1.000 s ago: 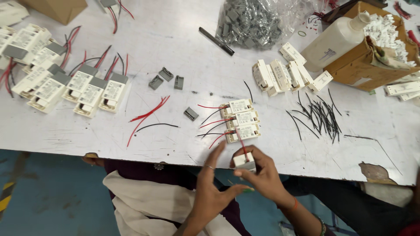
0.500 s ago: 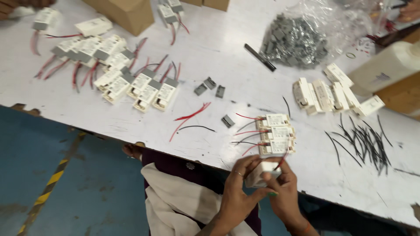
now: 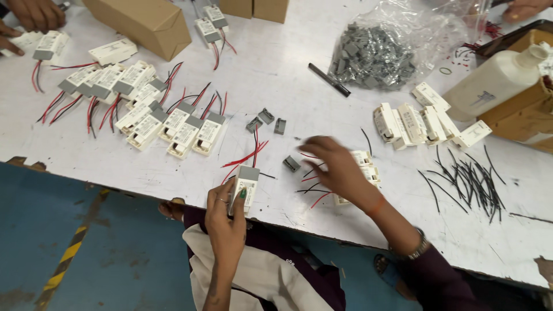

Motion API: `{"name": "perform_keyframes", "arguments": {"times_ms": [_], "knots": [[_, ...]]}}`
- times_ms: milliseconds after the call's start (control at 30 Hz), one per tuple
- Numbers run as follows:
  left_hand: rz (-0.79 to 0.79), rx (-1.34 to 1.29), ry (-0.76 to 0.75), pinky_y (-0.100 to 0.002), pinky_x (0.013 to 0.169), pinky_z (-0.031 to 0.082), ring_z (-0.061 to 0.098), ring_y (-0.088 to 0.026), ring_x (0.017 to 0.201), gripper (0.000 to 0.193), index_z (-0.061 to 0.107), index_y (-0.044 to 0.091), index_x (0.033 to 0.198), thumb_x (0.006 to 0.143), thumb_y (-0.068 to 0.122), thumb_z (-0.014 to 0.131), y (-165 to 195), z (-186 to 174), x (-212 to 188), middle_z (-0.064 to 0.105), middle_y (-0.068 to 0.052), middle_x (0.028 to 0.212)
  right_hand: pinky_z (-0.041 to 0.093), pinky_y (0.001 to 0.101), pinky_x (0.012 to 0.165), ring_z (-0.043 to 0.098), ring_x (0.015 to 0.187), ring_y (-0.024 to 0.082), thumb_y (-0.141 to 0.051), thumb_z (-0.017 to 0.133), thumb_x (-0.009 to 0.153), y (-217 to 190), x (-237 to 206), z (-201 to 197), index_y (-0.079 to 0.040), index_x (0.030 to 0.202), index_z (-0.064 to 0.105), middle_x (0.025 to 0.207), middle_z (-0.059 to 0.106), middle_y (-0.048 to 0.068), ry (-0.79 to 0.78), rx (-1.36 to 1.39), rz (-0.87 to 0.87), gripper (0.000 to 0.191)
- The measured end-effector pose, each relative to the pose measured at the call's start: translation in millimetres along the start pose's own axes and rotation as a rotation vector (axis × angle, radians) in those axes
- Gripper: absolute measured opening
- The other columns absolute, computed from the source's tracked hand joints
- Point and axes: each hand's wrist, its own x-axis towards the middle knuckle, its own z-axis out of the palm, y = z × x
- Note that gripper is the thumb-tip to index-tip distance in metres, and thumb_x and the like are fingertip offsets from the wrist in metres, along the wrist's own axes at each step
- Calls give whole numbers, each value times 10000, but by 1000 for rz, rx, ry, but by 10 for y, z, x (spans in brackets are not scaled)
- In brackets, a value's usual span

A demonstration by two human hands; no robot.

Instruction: The person assembles small white electronic modules by inserting red and black wires into terminals and securing them with a screwdriver. They then attach gray plastic clips to the modules and place the finished units on the table.

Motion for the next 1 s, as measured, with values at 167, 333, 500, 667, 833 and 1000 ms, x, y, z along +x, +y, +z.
{"name": "perform_keyframes", "arguments": {"times_ms": [167, 333, 500, 667, 833, 1000], "knots": [[-79, 18, -218, -386, 764, 571, 704, -266, 958, 325, 667, 60, 1271, 955, 118, 618, 43, 120, 49, 682, -129, 1112, 567, 410, 833, 699, 956, 328, -56, 768, 804, 59, 262, 382, -39, 1063, 742, 1102, 703, 147, -375, -102, 56, 261], [63, 209, -276, -452, 809, 548, 679, -378, 975, 292, 609, 0, 1241, 965, 94, 610, -92, 304, 352, 663, -190, 1139, 597, 381, 832, 719, 969, 298, 50, 686, 809, 48, 176, 175, -33, 1096, 735, 1136, 735, 128, -75, -70, 25, 303], [165, 174, -243, -450, 821, 553, 662, -406, 1002, 289, 565, -42, 1233, 968, 68, 599, -58, 383, 678, 642, -221, 1163, 607, 306, 830, 740, 885, 188, 126, 581, 807, -65, -213, -596, -56, 1164, 741, 1069, 759, 75, 149, 94, 197, 431], [-74, -65, -380, -377, 730, 618, 709, -256, 978, 303, 592, 2, 1239, 946, 66, 555, 3, 119, 290, 665, -156, 1171, 527, 299, 782, 606, 852, 179, 69, 444, 843, 61, -441, -828, -26, 1115, 739, 1010, 704, 89, 183, 237, 332, 413], [-192, -464, -112, -286, 842, 518, 627, -147, 996, 334, 603, 0, 1310, 989, 77, 555, -242, -86, 23, 674, -97, 1148, 457, 335, 638, 554, 698, 201, -90, 600, 960, 292, -42, -314, -46, 1045, 756, 850, 665, 83, -19, 232, 373, 183], [-210, -647, 251, -260, 940, 473, 596, -115, 1063, 296, 602, -16, 1316, 1055, 109, 541, -508, -467, -125, 647, -67, 1179, 575, 390, 721, 661, 1015, 279, 26, 609, 824, 193, 727, 497, -105, 1218, 745, 1165, 679, 73, -188, -155, -192, 437]]}}
